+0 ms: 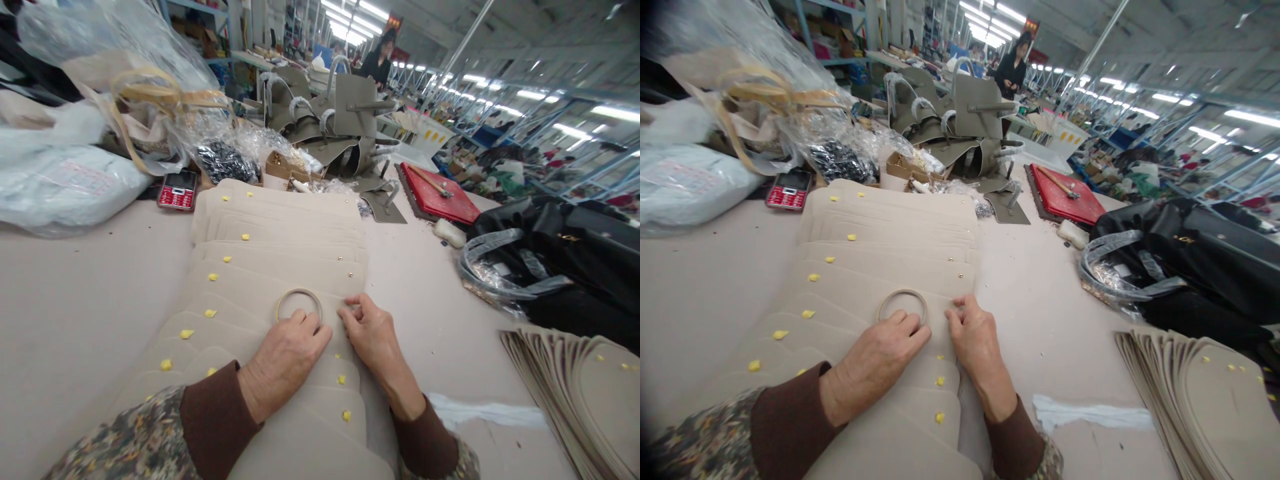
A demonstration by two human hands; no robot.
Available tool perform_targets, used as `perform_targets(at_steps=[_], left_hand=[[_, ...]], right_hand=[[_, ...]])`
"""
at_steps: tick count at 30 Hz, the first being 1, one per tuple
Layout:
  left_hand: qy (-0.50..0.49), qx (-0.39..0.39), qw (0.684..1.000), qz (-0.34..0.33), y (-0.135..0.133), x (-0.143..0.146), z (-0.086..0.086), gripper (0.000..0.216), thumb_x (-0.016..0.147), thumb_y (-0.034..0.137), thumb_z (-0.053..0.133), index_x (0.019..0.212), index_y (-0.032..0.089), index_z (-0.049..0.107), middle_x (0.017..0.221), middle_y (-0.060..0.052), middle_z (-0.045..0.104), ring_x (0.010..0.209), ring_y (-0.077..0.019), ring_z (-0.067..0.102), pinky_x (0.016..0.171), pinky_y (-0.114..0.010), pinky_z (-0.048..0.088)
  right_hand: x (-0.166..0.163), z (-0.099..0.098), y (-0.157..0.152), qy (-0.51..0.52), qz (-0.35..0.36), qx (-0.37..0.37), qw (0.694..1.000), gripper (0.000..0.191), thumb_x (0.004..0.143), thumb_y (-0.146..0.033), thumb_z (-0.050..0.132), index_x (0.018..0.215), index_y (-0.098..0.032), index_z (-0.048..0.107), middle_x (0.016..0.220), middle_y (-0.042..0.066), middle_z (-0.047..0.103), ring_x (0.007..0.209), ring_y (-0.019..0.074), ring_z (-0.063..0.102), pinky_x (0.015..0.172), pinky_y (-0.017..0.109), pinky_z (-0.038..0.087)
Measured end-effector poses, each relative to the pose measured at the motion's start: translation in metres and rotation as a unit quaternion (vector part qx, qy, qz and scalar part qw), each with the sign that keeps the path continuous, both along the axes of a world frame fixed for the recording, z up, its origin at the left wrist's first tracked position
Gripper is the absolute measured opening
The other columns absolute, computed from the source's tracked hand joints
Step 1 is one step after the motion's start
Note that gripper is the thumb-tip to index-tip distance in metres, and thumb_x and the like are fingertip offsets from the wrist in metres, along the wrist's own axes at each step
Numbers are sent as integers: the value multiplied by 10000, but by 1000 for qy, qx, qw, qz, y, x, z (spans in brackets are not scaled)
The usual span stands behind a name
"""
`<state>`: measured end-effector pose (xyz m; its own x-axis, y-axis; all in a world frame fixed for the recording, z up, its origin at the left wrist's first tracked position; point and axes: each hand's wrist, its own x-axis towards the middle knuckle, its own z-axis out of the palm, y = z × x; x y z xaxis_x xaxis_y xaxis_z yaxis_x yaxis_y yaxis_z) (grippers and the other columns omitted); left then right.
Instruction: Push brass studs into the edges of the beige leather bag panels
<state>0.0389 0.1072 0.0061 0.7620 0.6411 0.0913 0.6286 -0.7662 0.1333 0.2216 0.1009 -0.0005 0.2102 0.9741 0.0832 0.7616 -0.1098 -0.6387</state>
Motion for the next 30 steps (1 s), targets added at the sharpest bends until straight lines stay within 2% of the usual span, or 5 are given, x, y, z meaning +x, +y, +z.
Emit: perform_targets(at_steps=[5, 12, 22, 27, 30], left_hand=[[-4, 10, 1000, 5, 0, -1, -2, 85, 915, 122, 488, 869, 186, 520, 852, -49, 544, 794, -229, 524, 628, -330, 477], [-4, 14, 1000, 6, -1, 0, -1, 104, 896, 81, 484, 880, 175, 528, 836, -46, 553, 788, -220, 536, 630, -316, 475], [-208, 33, 977, -37, 8, -13, 7, 212, 929, 71, 389, 1020, 165, 556, 798, -34, 642, 728, -187, 623, 669, -308, 537], [-283, 28, 957, -55, 9, -13, 5, 358, 983, 179, 405, 1340, 151, 402, 1000, -71, 710, 832, -162, 687, 694, -257, 556], [-272, 47, 960, -48, 6, -11, 6, 391, 998, 213, 387, 1375, 118, 347, 1000, -92, 716, 799, -172, 698, 643, -257, 554]], right_hand=[[6, -6, -15, 82, -18, -1, 996, 176, 862, -342, 554, 891, -192, 640, 612, -3, 674, 519, 159, 631, 522, 249, 474], [-5, -9, -11, -89, 48, 78, 992, 206, 872, -208, 520, 802, -171, 710, 798, 80, 732, 733, 198, 664, 732, 294, 477], [7, 19, -21, -44, 148, -69, 986, 143, 801, -174, 595, 698, -204, 689, 605, -21, 661, 545, 127, 572, 539, 221, 387], [3, 25, -33, 92, 124, 83, 985, 143, 868, -196, 574, 927, -186, 704, 797, 24, 712, 673, 138, 623, 648, 238, 473], [-4, 28, -36, 99, 189, 166, 963, 169, 875, -156, 575, 1018, -180, 661, 889, 49, 700, 753, 145, 626, 712, 254, 497]])
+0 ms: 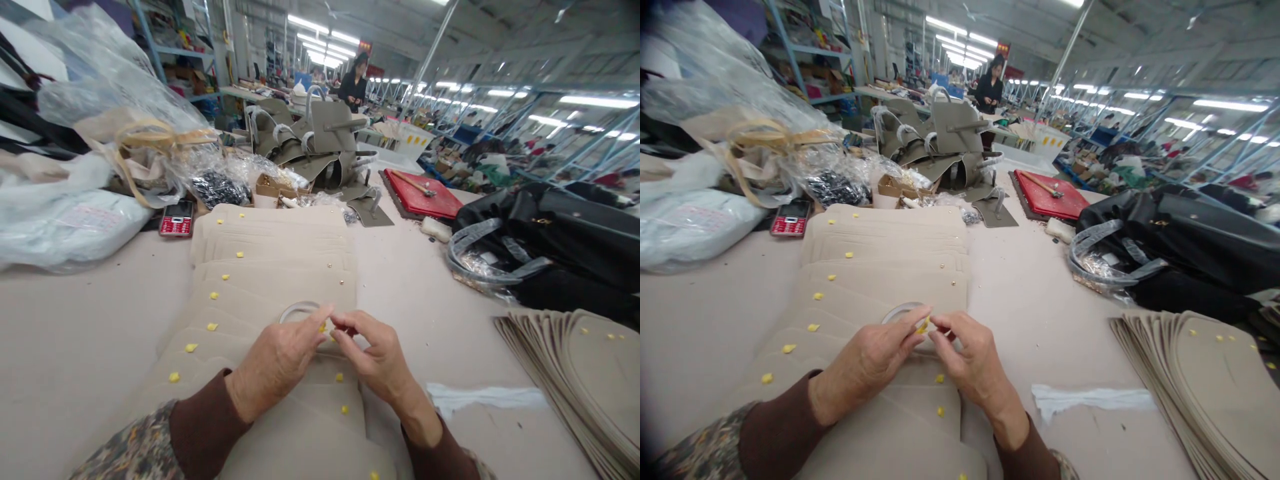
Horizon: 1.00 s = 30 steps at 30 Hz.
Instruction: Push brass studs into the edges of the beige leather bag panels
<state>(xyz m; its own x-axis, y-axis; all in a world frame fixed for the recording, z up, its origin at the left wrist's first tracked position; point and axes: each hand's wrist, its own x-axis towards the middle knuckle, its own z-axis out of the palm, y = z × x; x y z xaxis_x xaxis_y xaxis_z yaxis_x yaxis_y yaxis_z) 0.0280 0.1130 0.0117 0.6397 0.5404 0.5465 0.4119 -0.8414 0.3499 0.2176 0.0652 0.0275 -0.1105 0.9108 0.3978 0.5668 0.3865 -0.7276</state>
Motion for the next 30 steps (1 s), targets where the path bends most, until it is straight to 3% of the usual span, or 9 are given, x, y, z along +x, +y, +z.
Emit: perform_targets(at_steps=[4, 7, 10, 13, 16, 18, 22, 25, 30], left_hand=[[2, 23, 1000, 5, -6, 3, -1, 340, 1007, 230, 363, 1322, 104, 376, 936, -89, 718, 729, -171, 692, 606, -257, 537], [3, -9, 1000, 1, -9, 4, 2, 278, 1007, 224, 351, 1262, 130, 410, 880, -57, 701, 714, -166, 680, 599, -253, 512], [17, -71, 997, 4, -11, 5, 10, 158, 1001, 204, 344, 1056, 178, 490, 770, -1, 644, 662, -151, 648, 552, -242, 456], [30, -82, 996, 22, -10, 6, 18, 190, 994, 196, 346, 868, 197, 488, 683, 24, 565, 579, -136, 577, 520, -245, 396], [47, -59, 997, 31, -7, 10, 21, 235, 978, 173, 350, 776, 200, 467, 644, 26, 519, 542, -132, 512, 510, -253, 358], [41, -29, 998, 24, -6, 13, 20, 243, 967, 154, 348, 761, 200, 469, 637, 22, 514, 545, -137, 498, 508, -262, 342], [10, 27, 1000, 8, -2, 18, 18, 217, 969, 141, 360, 817, 190, 506, 663, 18, 535, 590, -141, 516, 529, -266, 346], [76, 44, 995, 46, 6, 19, 13, 185, 965, 149, 410, 816, 186, 513, 684, 8, 546, 623, -159, 519, 571, -278, 372], [234, 24, 970, 68, 19, 20, -1, 117, 921, 119, 484, 835, 182, 534, 801, -38, 584, 764, -221, 524, 686, -338, 433]], right_hand=[[-8, -1, 0, -55, 36, 68, 996, 173, 890, -87, 504, 944, -191, 631, 855, 54, 682, 800, 160, 628, 747, 272, 494], [-11, -5, 0, -90, 15, 106, 990, 162, 870, -80, 492, 861, -184, 615, 724, 32, 642, 676, 149, 601, 648, 252, 475], [-13, -7, -1, -114, -25, 141, 983, 162, 856, -94, 477, 824, -183, 608, 652, 14, 600, 598, 137, 566, 585, 238, 449], [-16, -5, -4, -112, -62, 130, 983, 179, 838, -102, 473, 801, -190, 624, 636, 7, 603, 576, 128, 566, 577, 230, 444], [-19, -2, -5, -40, -91, 55, 994, 153, 816, -139, 511, 760, -184, 645, 635, 9, 624, 561, 123, 576, 566, 228, 454], [-18, -3, -2, 61, -113, -53, 990, 128, 808, -200, 547, 723, -176, 639, 592, 1, 623, 511, 118, 570, 518, 222, 453], [-1, -12, 12, 220, -174, -213, 936, 175, 757, -318, 611, 672, -165, 609, 484, -32, 575, 410, 109, 538, 430, 212, 427], [20, -21, 19, 229, -175, -266, 920, 250, 730, -391, 653, 701, -143, 632, 535, -12, 612, 413, 96, 530, 426, 206, 427], [33, -30, 23, 174, -150, -293, 928, 302, 750, -429, 654, 764, -128, 675, 563, -7, 617, 433, 84, 503, 433, 195, 421]])
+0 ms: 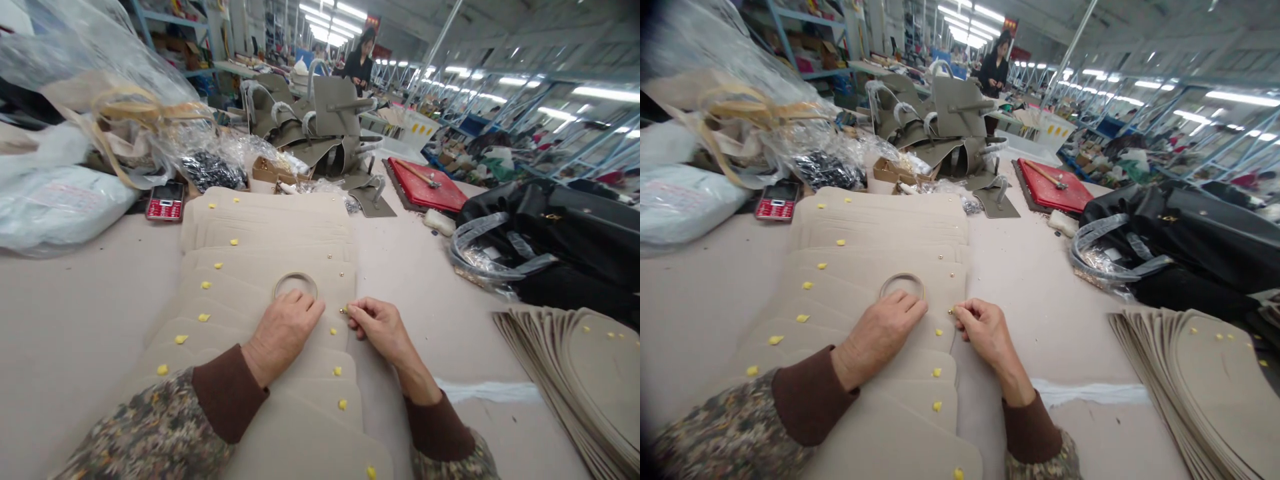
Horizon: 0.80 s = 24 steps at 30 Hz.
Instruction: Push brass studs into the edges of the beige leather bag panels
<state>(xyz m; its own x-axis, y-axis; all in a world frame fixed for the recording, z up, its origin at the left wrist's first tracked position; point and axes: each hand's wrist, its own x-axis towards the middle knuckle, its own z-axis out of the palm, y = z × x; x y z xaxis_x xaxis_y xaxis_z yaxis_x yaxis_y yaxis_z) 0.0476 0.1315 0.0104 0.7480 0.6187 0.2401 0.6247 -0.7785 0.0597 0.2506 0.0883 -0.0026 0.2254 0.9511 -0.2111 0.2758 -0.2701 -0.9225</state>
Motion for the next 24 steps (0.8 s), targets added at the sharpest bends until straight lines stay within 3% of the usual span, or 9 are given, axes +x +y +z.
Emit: perform_targets(at_steps=[5, 11, 14, 17, 21, 24], left_hand=[[13, -14, 1000, -2, 1, 2, -4, 114, 927, 137, 473, 840, 181, 530, 836, -50, 576, 788, -233, 503, 709, -365, 431], [9, -33, 999, -4, 0, 2, -3, 106, 924, 131, 472, 852, 180, 532, 846, -51, 570, 781, -228, 491, 717, -368, 427], [5, -36, 999, -4, 1, 1, -4, 108, 923, 126, 471, 850, 179, 532, 850, -51, 572, 780, -224, 489, 719, -365, 424], [0, -37, 999, -1, 1, 0, -5, 119, 915, 110, 470, 837, 177, 531, 835, -51, 570, 781, -225, 489, 711, -361, 417], [-14, -39, 999, -1, 1, -1, -6, 123, 903, 92, 468, 847, 177, 536, 828, -50, 568, 781, -230, 489, 710, -364, 408], [-30, -39, 999, -6, -1, -1, -7, 135, 911, 94, 447, 861, 179, 539, 822, -49, 565, 772, -226, 489, 723, -371, 407]], right_hand=[[-5, 1, 2, -121, 30, 3, 992, 247, 785, -365, 608, 752, -140, 706, 532, -10, 608, 442, 105, 503, 435, 207, 412], [-12, 7, 7, -273, 79, 56, 957, 196, 802, -257, 559, 682, -173, 689, 640, 21, 698, 579, 147, 601, 557, 239, 421], [-13, 5, 9, -288, 82, 58, 952, 141, 802, -247, 560, 808, -184, 687, 619, 3, 684, 565, 151, 602, 556, 243, 424], [-9, 2, 7, -289, 35, 57, 955, 257, 777, -297, 631, 1006, -182, 637, 546, -40, 631, 509, 155, 585, 532, 249, 428], [-4, 2, -5, -219, 26, 40, 975, 170, 836, -344, 584, 811, -190, 652, 557, -13, 646, 496, 155, 599, 507, 248, 451], [-8, 0, -11, -274, 56, 77, 957, 180, 860, -293, 566, 802, -194, 704, 739, 45, 730, 666, 181, 665, 643, 273, 485]])
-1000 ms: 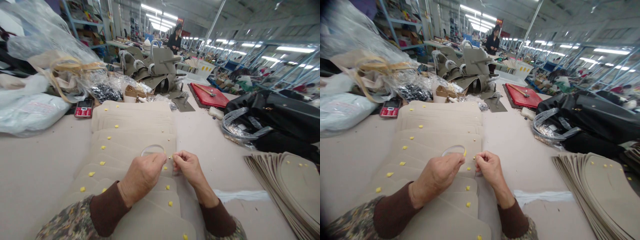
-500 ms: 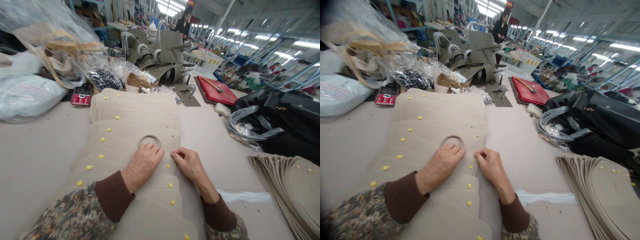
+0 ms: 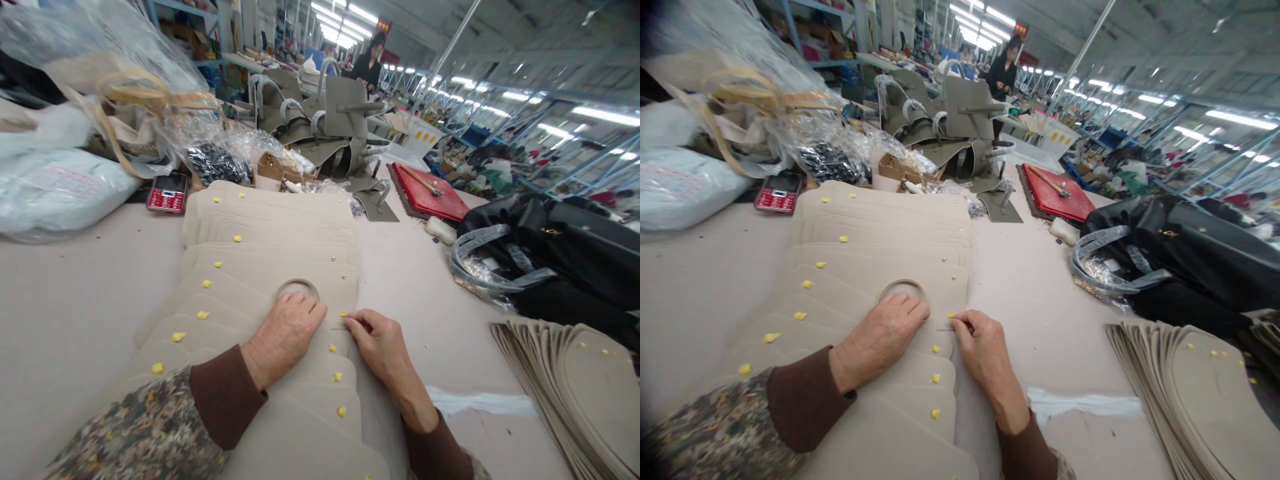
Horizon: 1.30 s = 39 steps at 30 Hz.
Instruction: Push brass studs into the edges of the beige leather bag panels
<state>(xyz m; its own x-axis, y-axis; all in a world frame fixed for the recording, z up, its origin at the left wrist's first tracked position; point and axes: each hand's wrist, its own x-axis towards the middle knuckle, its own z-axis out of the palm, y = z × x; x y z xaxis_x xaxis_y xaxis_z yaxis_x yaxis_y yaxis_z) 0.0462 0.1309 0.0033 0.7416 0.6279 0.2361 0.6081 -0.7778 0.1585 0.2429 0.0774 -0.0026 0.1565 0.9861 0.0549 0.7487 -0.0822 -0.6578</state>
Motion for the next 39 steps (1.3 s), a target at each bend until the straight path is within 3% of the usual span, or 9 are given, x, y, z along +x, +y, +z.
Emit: perform_targets(at_steps=[4, 7, 12, 16, 21, 28, 34, 37, 39], left_hand=[[-5, 2, 1000, -6, -3, -1, 2, 142, 909, 90, 443, 860, 178, 543, 800, -41, 563, 752, -212, 493, 730, -363, 417], [-14, 3, 1000, -6, -2, -3, 5, 151, 928, 126, 434, 845, 175, 551, 784, -40, 568, 732, -208, 509, 714, -360, 438], [-152, 3, 988, -33, 2, -11, 9, 191, 965, 139, 384, 943, 163, 572, 812, -43, 636, 776, -181, 607, 725, -302, 497], [-249, -4, 966, -67, 1, -15, 9, 219, 971, 176, 434, 1169, 171, 528, 957, -43, 704, 837, -142, 673, 757, -231, 533], [-207, 4, 976, -64, -7, -14, 11, 422, 995, 234, 397, 1405, 159, 328, 1091, -93, 698, 865, -158, 697, 753, -246, 562], [-191, 21, 979, -71, -14, -12, 8, 320, 1009, 246, 340, 1300, 120, 381, 995, -103, 704, 788, -180, 698, 650, -265, 544], [-149, -72, 985, -53, -17, -13, 12, 132, 979, 189, 374, 965, 177, 504, 764, -7, 625, 639, -164, 620, 542, -265, 436], [-148, -61, 986, -36, -14, -10, 16, 184, 966, 169, 376, 817, 192, 482, 674, 16, 551, 578, -154, 559, 520, -275, 380], [-154, -28, 987, -41, -11, -7, 17, 218, 955, 144, 361, 773, 197, 469, 649, 20, 523, 549, -151, 519, 506, -286, 347]], right_hand=[[-11, -5, 4, -130, -7, 34, 991, 206, 882, -262, 546, 792, -184, 714, 772, 69, 729, 709, 194, 662, 684, 279, 452], [-17, -4, 11, -154, -1, 36, 987, 180, 874, -254, 547, 810, -190, 703, 743, 48, 710, 669, 171, 641, 653, 254, 435], [-16, 12, 11, -132, 24, -12, 991, 173, 828, -200, 551, 756, -206, 708, 665, 4, 693, 589, 141, 604, 590, 236, 397], [-10, 24, 0, -25, 113, -82, 990, 216, 824, -213, 559, 672, -200, 710, 587, -23, 672, 547, 132, 593, 512, 217, 377], [-17, 29, -10, 77, 89, 106, 987, 179, 860, -210, 570, 964, -186, 714, 862, 41, 731, 731, 156, 644, 694, 254, 489], [-33, 30, -11, 0, 188, 237, 953, 182, 885, -90, 481, 896, -180, 639, 805, 51, 678, 765, 160, 620, 723, 267, 489], [-36, 17, -10, -46, 149, 295, 943, 173, 833, -74, 479, 807, -158, 627, 647, 24, 605, 583, 137, 565, 577, 239, 452], [-39, 17, -11, -35, 104, 292, 950, 174, 800, -79, 491, 767, -159, 641, 624, 18, 607, 552, 130, 563, 559, 235, 447], [-42, 19, -10, 35, 63, 237, 969, 150, 789, -114, 512, 735, -163, 643, 615, 13, 617, 535, 127, 571, 541, 230, 451]])
